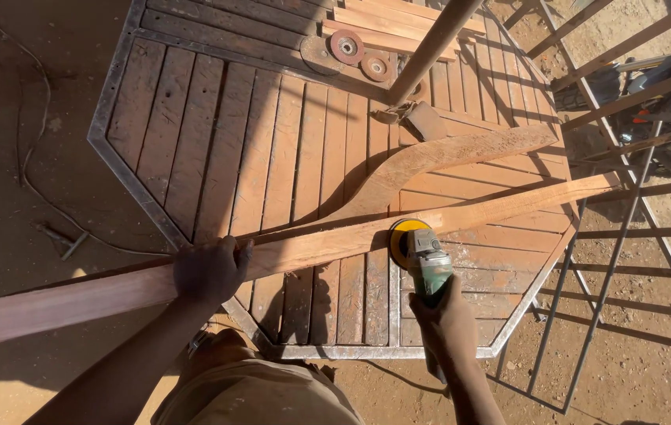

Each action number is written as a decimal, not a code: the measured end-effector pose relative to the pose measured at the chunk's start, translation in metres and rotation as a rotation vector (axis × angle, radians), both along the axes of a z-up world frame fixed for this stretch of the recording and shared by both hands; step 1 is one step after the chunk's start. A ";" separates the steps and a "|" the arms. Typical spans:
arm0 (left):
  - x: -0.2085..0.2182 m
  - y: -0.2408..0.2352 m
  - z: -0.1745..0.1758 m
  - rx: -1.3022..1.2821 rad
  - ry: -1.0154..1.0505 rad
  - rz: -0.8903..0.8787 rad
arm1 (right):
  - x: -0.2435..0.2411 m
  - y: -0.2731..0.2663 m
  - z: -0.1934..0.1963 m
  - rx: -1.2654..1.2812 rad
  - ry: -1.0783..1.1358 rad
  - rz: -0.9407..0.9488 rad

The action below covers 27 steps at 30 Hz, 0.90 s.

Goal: Sanding the edges and surface of a curved wooden plank using a handheld angle grinder.

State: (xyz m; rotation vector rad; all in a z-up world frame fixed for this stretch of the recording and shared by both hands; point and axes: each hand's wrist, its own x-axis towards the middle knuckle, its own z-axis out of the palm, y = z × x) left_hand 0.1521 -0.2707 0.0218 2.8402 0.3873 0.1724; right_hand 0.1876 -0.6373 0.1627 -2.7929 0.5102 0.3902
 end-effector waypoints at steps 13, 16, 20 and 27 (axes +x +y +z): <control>0.000 0.002 -0.007 0.022 -0.031 -0.012 | -0.031 0.072 0.002 0.052 0.161 0.247; -0.001 0.002 -0.001 0.015 -0.033 -0.018 | -0.028 0.079 0.017 -0.071 0.193 0.490; -0.008 -0.002 -0.006 0.040 -0.104 -0.029 | -0.006 0.047 0.024 -0.025 0.102 0.176; -0.005 0.002 0.001 0.051 -0.120 -0.065 | 0.028 -0.009 0.005 -0.038 -0.050 0.042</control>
